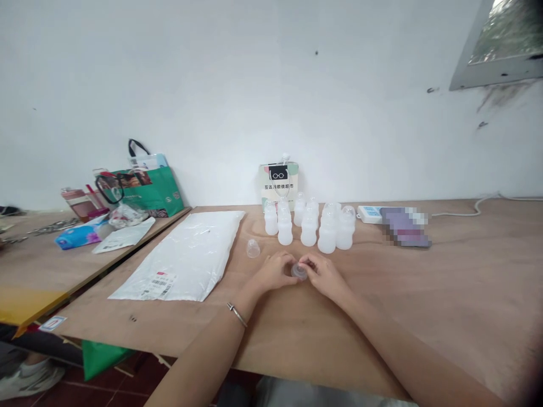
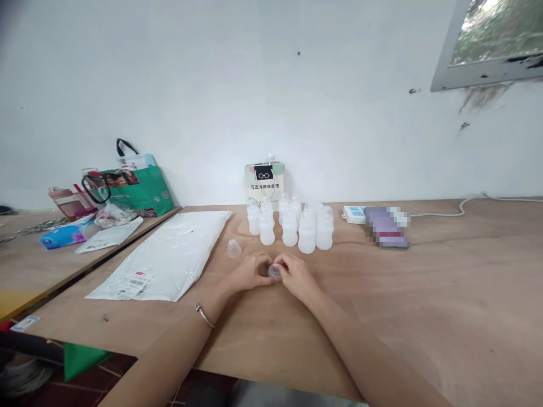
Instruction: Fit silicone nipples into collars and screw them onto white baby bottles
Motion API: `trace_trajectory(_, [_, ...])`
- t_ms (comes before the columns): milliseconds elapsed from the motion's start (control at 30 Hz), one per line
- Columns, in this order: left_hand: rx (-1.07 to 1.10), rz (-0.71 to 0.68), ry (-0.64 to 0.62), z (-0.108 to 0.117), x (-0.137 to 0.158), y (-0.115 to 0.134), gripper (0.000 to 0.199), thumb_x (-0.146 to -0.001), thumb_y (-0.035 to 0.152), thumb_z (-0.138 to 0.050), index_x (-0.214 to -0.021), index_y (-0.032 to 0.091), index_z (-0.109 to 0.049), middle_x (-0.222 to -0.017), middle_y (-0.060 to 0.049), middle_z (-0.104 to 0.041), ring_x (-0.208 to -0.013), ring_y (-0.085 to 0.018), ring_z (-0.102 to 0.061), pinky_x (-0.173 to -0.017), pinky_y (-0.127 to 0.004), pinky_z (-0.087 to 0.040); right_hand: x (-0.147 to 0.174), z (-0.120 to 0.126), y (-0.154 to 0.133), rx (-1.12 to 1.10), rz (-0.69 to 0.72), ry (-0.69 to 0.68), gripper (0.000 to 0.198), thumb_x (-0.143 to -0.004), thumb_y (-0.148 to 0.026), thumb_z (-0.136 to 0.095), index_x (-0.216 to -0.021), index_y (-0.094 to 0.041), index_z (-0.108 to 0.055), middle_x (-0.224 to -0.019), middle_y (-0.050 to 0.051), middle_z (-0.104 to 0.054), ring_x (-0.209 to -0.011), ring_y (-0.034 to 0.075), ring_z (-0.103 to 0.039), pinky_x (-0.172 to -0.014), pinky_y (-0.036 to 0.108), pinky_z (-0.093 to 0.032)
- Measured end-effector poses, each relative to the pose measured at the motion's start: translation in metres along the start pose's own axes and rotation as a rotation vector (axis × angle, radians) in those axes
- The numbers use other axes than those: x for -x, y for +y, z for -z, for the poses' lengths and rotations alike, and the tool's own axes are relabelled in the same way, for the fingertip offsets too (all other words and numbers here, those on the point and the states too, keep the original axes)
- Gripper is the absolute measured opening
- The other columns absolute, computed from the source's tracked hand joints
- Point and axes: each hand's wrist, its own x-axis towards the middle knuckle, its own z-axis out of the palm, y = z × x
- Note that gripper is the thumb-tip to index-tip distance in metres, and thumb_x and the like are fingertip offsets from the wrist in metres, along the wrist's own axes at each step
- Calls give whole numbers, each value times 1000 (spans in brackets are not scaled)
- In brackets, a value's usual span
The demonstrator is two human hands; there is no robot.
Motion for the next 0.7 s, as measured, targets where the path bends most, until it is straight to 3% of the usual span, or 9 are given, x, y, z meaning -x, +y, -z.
trace_trajectory(100, [8,23,-10,0,1,0,35,-66,47,-64,-87,19,-59,-92,-4,-57,-89,-21,-53,-79,-33,-41,3,7,-13,-76,21,101,17,-81,-29,-51,-93,-22,-60,-74,1,-64,-65,15,-58,-62,28,-46])
trace_trajectory(167, [21,39,-6,0,2,0,35,-66,45,-65,-88,19,-59,-95,-4,-57,-89,-21,-53,-82,-34,-40,1,25,-23,-178,43,358,23,-81,-34,-52,-100,-22,-58,-72,1,-62,-63,14,-57,-61,27,-46])
trace_trajectory(267, [50,41,-14,1,2,2,32,-65,41,-66,-87,20,-58,-99,-4,-58,-94,-21,-52,-84,-34,-39,-19,71,-23,-323,78,824,21,-84,-35,-48,-94,-20,-58,-71,1,-59,-63,12,-55,-61,26,-45])
trace_trajectory(333, [64,38,-17,1,2,3,31,-65,39,-67,-87,20,-58,-101,-4,-58,-96,-22,-52,-85,-34,-39,-45,109,-9,-334,45,952,24,-86,-38,-43,-92,-18,-57,-70,1,-58,-61,12,-54,-59,25,-44])
trace_trajectory(367, [71,37,-20,2,2,3,31,-64,39,-67,-87,20,-57,-101,-4,-58,-96,-22,-51,-86,-34,-38,-60,128,1,-295,-13,938,27,-86,-38,-40,-93,-18,-57,-74,2,-59,-65,12,-55,-59,24,-44])
trace_trajectory(433, [79,37,-23,2,2,3,33,-65,40,-67,-89,20,-57,-102,-4,-57,-96,-22,-51,-87,-34,-38,-90,157,25,-153,-210,667,32,-86,-34,-32,-98,-18,-56,-90,6,-62,-78,14,-56,-65,27,-45])
trace_trajectory(500, [79,34,-24,2,2,2,33,-66,41,-66,-90,20,-58,-101,-4,-57,-95,-22,-51,-86,-34,-38,-114,172,49,-119,-259,474,26,-79,-29,-43,-91,-17,-62,-96,9,-64,-83,18,-58,-73,32,-46])
trace_trajectory(567, [69,36,-25,2,2,1,32,-67,42,-65,-89,20,-57,-100,-4,-56,-95,-21,-50,-85,-34,-38,-129,175,68,-104,-275,310,21,-73,-27,-51,-82,-18,-67,-96,8,-67,-86,20,-59,-79,36,-45])
trace_trajectory(700, [39,45,-39,0,2,-1,33,-67,41,-65,-89,20,-56,-99,-4,-56,-95,-22,-50,-85,-34,-38,-137,157,97,-97,-279,80,17,-71,-23,-55,-78,-20,-70,-92,4,-70,-91,22,-60,-87,37,-44])
